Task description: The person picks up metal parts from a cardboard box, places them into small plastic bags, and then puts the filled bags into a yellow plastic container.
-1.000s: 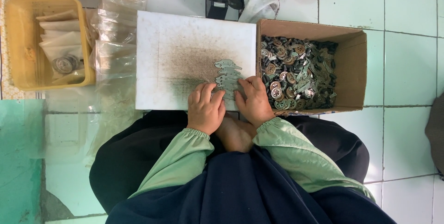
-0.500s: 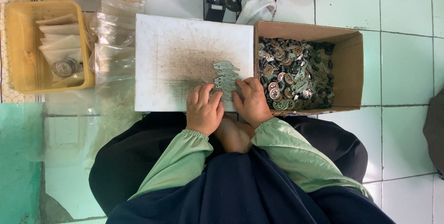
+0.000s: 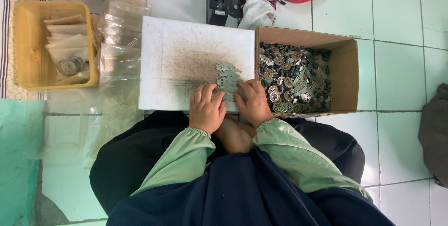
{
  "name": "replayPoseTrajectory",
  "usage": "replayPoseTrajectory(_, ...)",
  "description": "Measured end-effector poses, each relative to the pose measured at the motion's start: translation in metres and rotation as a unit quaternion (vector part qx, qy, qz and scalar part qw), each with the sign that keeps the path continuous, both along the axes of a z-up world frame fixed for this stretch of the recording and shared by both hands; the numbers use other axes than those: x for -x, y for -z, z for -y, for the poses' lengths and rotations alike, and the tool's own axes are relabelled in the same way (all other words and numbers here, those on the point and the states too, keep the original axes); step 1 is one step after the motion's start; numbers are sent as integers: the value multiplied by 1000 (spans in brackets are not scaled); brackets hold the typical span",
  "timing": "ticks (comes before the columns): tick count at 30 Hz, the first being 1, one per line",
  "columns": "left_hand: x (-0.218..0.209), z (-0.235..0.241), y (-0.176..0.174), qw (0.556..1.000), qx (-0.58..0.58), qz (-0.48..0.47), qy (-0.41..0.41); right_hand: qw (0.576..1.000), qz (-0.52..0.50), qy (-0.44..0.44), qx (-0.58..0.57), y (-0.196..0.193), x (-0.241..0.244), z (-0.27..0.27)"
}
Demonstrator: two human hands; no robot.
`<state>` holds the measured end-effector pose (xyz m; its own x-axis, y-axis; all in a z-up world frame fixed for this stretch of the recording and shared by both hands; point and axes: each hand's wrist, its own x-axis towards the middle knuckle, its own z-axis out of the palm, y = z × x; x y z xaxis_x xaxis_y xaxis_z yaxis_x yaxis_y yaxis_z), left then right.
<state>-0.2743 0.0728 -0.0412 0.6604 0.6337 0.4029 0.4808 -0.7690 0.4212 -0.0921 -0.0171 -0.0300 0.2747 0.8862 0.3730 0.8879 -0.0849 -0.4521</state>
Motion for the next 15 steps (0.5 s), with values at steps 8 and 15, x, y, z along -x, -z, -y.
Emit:
replayPoseTrajectory(8,12,6,-7,1000,-1,3,2,996,-15,-59,-67,-10,13,28)
replayPoseTrajectory(15,16,12,1,999,5,-39,24,992,86,-93,-8,17,11,46)
